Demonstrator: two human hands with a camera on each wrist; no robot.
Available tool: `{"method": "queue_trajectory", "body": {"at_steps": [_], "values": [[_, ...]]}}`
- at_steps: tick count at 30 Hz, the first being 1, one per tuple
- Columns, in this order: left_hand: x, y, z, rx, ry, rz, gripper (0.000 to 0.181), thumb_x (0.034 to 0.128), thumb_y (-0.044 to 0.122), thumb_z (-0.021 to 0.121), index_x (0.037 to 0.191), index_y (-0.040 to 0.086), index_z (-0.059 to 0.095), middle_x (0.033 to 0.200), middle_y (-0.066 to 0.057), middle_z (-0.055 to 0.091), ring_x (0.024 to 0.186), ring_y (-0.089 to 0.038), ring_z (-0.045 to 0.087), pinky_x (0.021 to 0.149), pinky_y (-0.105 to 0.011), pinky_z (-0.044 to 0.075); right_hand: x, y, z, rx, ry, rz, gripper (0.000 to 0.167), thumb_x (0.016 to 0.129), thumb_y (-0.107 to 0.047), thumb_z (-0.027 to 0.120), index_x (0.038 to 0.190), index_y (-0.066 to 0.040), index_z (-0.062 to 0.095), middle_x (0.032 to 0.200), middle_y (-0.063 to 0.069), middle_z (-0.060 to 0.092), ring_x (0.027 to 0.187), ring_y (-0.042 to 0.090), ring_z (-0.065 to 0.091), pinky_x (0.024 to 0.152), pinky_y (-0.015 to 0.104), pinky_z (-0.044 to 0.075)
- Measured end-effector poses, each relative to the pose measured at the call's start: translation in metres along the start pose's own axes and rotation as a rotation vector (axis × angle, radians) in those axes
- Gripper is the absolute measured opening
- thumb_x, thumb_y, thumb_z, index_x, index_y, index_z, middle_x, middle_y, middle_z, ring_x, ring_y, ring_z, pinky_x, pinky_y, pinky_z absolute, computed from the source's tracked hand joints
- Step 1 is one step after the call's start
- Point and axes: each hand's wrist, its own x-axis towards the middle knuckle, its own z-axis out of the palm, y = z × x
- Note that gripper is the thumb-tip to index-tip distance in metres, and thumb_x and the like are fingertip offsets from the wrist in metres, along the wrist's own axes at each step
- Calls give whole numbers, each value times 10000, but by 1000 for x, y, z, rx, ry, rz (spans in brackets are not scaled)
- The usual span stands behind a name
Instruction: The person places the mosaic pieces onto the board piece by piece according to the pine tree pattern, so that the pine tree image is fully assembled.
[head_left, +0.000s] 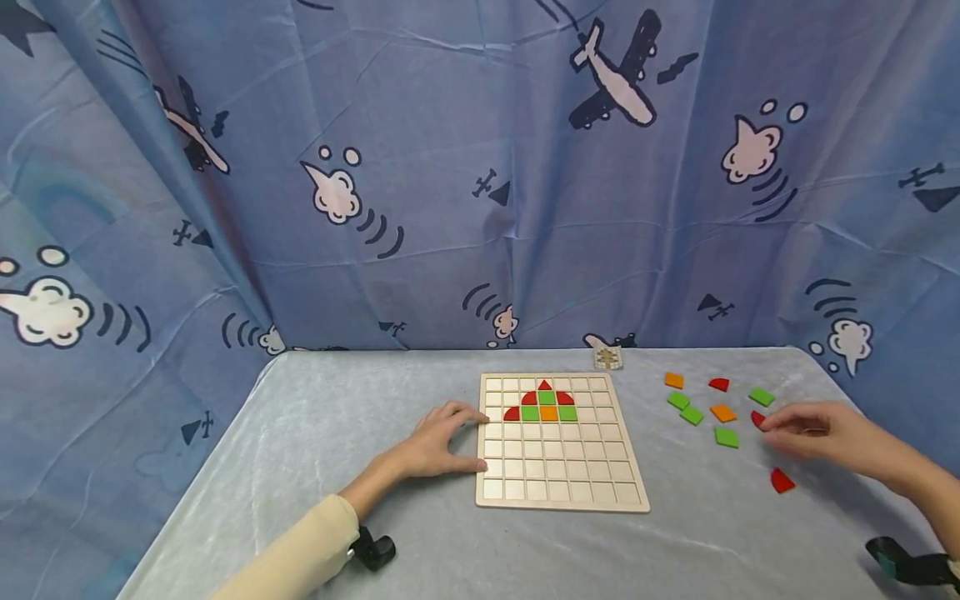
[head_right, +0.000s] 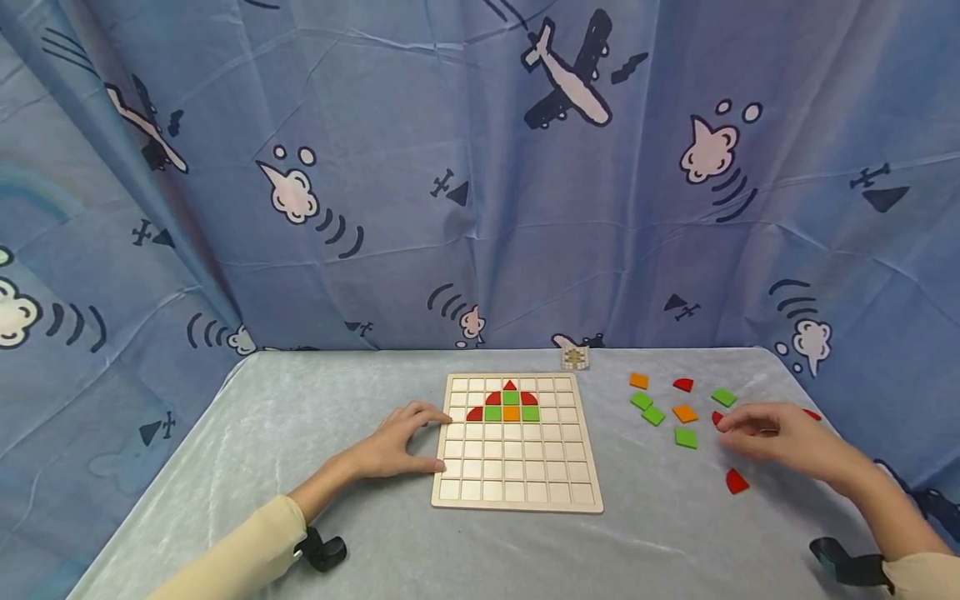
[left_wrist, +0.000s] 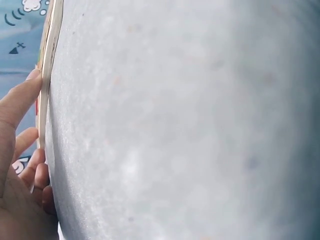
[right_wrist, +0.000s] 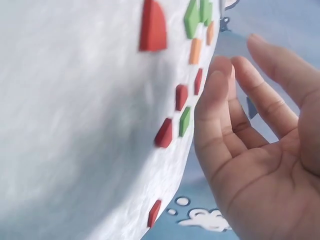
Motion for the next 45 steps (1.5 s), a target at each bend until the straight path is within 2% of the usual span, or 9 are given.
{"method": "queue_trajectory", "body": {"at_steps": [8,13,16,21,25,33,45], "values": [[1,1,-2,-6,9,-1,679,799,496,783,1391,284,528,1428,0,480,1346,-250,424,1082,-542,341,-2,23,-1,-5,-58,39,486,927,-347,677,1239,22,625,1066,49,703,792,5,597,688,244,537],[0,-1,0,-4,11,6,673,796,494,786,1383,281,534,1417,8,485,1343,-238,425,1080,-535,341,-5,30,5,47,-116,-44,483,892,-269,725,1201,86,617,1038,74,704,800,-27,604,699,226,551],[0,0,1,-4,14,14,669,796,482,790,1381,275,538,1403,9,492,1335,-236,430,1085,-521,340,-6,30,10,44,-127,-89,471,865,-261,755,1169,79,635,1003,55,680,775,-37,574,687,211,542],[-1,1,1,-5,19,13,667,797,467,794,1381,271,540,1399,10,493,1334,-238,429,1091,-517,336,-4,29,17,-7,-97,-107,409,824,-264,794,1089,25,674,890,-11,619,716,-25,512,645,200,499],[-1,1,1,-7,19,7,665,798,465,794,1382,273,539,1407,8,489,1337,-243,426,1089,-522,334,-2,30,17,11,-121,-105,416,802,-315,809,1032,3,670,878,3,626,704,-11,533,649,200,508],[-1,1,1,-3,17,4,666,799,472,791,1382,272,539,1402,7,493,1326,-238,433,1076,-517,344,1,29,15,53,-189,-173,317,849,-200,769,1009,35,628,849,-36,595,711,-5,514,626,208,468],[-1,0,0,-8,11,11,667,797,475,792,1382,280,537,1410,8,484,1333,-236,426,1081,-517,333,-1,25,11,127,-253,-170,271,880,-150,732,1034,51,634,811,-27,611,686,61,541,604,212,453]]}}
